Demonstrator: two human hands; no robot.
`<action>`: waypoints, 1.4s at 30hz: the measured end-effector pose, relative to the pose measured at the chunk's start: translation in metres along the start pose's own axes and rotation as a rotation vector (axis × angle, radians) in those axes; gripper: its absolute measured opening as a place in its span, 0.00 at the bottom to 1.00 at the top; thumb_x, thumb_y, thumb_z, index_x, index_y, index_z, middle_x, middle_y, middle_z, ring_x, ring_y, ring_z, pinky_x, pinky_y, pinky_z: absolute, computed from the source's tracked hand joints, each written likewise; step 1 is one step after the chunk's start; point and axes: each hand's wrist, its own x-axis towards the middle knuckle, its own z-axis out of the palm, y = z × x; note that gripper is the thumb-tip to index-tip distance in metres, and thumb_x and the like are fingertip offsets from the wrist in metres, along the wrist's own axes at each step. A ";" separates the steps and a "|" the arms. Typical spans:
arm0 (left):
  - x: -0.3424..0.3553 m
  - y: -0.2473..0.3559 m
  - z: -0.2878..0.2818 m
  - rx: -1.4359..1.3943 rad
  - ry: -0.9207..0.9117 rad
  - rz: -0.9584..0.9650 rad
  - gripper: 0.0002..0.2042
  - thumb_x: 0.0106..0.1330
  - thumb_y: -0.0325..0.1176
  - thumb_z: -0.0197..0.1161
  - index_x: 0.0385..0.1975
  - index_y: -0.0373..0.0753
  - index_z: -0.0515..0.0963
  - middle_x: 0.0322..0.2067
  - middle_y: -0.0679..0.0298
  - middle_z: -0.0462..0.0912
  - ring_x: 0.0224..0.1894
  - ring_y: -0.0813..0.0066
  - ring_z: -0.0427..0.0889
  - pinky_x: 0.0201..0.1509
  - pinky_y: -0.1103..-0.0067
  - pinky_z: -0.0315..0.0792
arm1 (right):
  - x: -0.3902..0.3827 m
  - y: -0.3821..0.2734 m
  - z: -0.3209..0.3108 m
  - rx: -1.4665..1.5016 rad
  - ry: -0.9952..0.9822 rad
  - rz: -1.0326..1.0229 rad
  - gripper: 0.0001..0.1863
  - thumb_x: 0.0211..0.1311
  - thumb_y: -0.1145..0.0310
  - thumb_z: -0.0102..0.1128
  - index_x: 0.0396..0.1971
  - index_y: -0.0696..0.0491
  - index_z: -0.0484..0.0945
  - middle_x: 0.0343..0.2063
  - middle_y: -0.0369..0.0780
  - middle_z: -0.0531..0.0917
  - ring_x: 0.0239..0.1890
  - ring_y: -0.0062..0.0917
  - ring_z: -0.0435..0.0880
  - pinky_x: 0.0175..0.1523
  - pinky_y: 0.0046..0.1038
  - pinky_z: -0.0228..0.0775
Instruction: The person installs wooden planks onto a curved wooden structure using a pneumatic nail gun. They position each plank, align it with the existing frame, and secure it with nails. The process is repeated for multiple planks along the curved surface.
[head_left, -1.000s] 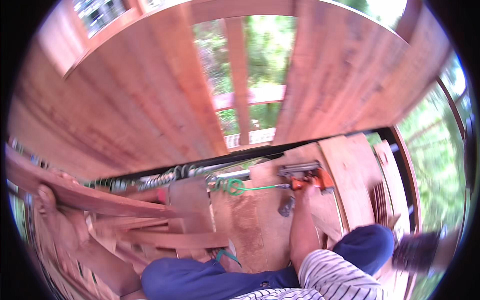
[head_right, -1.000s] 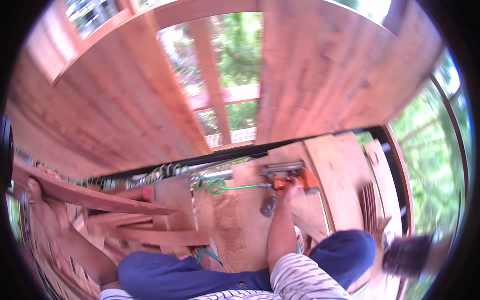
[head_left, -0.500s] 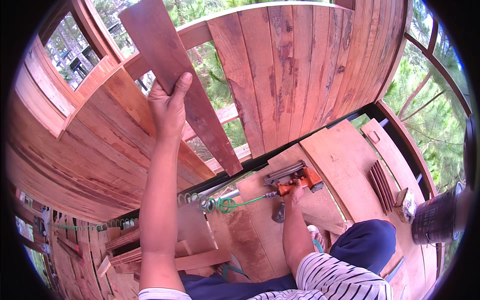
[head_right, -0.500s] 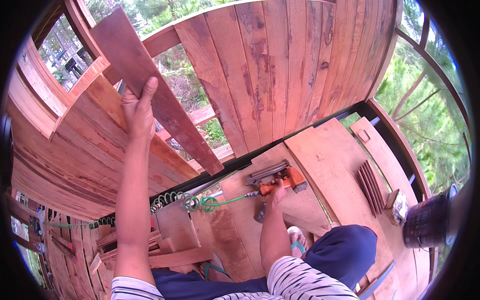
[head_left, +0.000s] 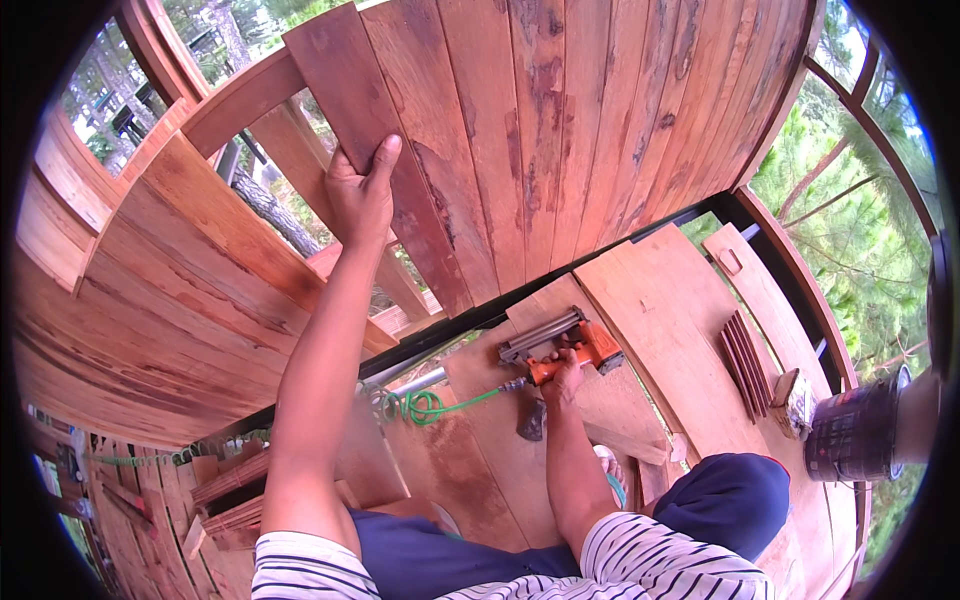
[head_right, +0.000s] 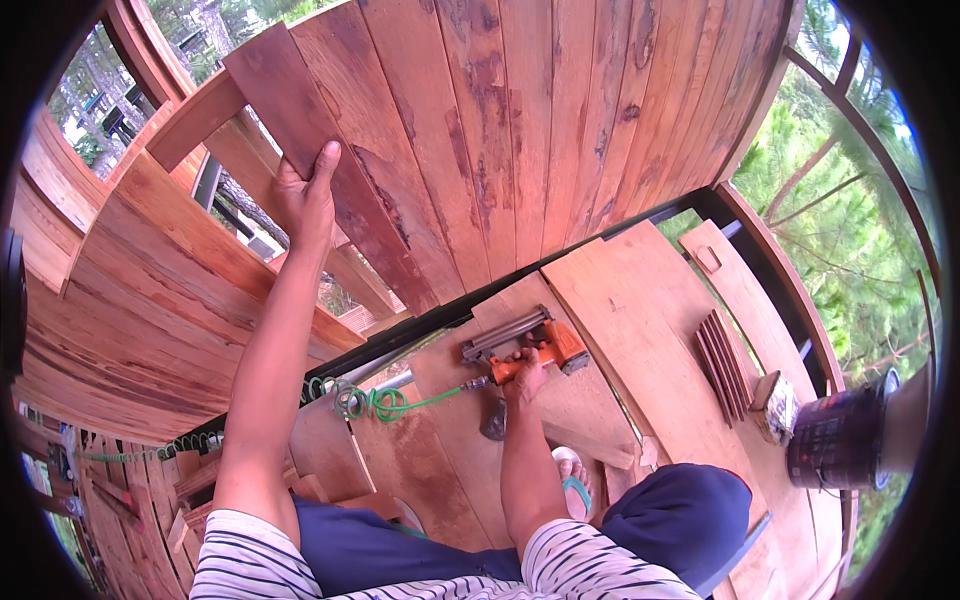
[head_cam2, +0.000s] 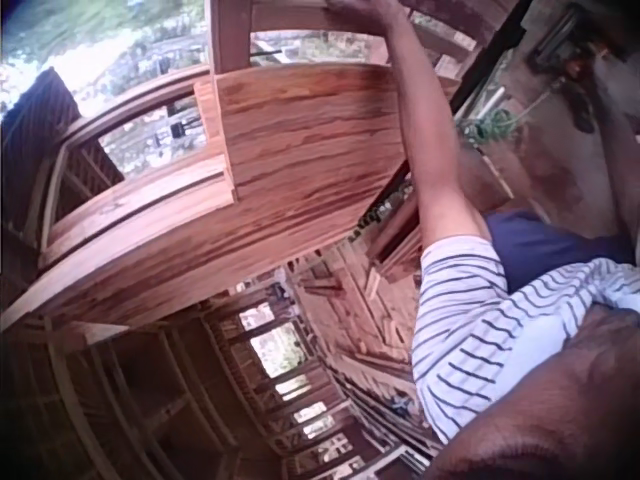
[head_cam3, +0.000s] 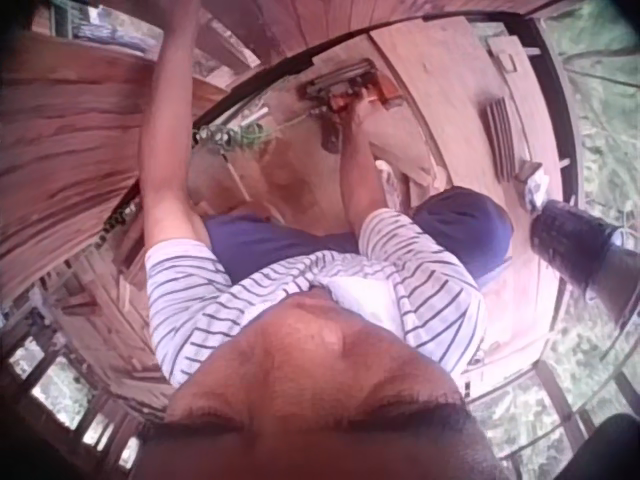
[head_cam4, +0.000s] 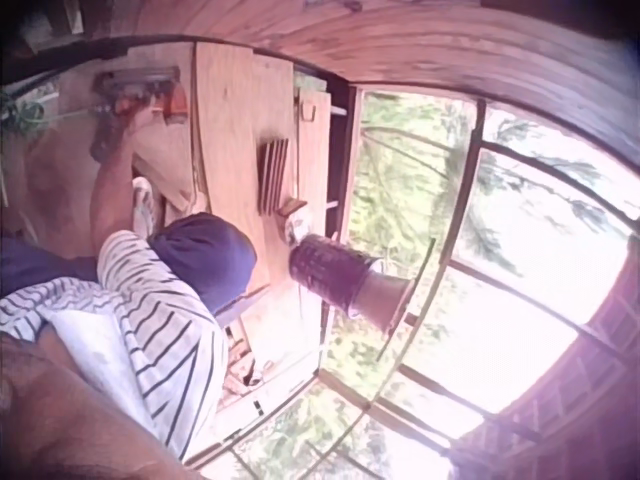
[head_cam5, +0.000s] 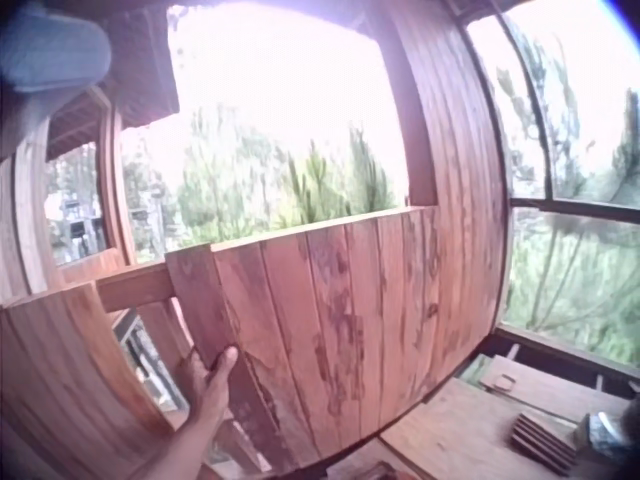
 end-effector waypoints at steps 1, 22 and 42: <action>0.001 0.000 0.004 -0.001 0.011 -0.002 0.12 0.64 0.30 0.69 0.44 0.31 0.80 0.41 0.66 0.85 0.42 0.83 0.79 0.49 0.83 0.73 | 0.003 -0.002 -0.003 0.001 -0.004 0.015 0.13 0.62 0.68 0.53 0.48 0.49 0.74 0.26 0.32 0.71 0.26 0.22 0.73 0.33 0.37 0.76; 0.002 0.004 -0.013 -0.078 -0.032 -0.356 0.11 0.57 0.28 0.74 0.38 0.35 0.84 0.35 0.67 0.87 0.36 0.84 0.82 0.42 0.82 0.75 | -0.005 0.013 -0.005 -0.042 0.024 0.099 0.15 0.63 0.65 0.49 0.49 0.40 0.75 0.21 0.29 0.69 0.22 0.20 0.71 0.35 0.53 0.75; 0.002 0.002 0.001 -0.078 -0.076 -0.325 0.12 0.57 0.26 0.73 0.39 0.32 0.83 0.36 0.66 0.87 0.36 0.83 0.83 0.42 0.83 0.77 | 0.002 -0.010 0.002 -0.036 -0.022 0.111 0.13 0.63 0.66 0.48 0.46 0.41 0.75 0.20 0.29 0.69 0.23 0.19 0.71 0.35 0.51 0.76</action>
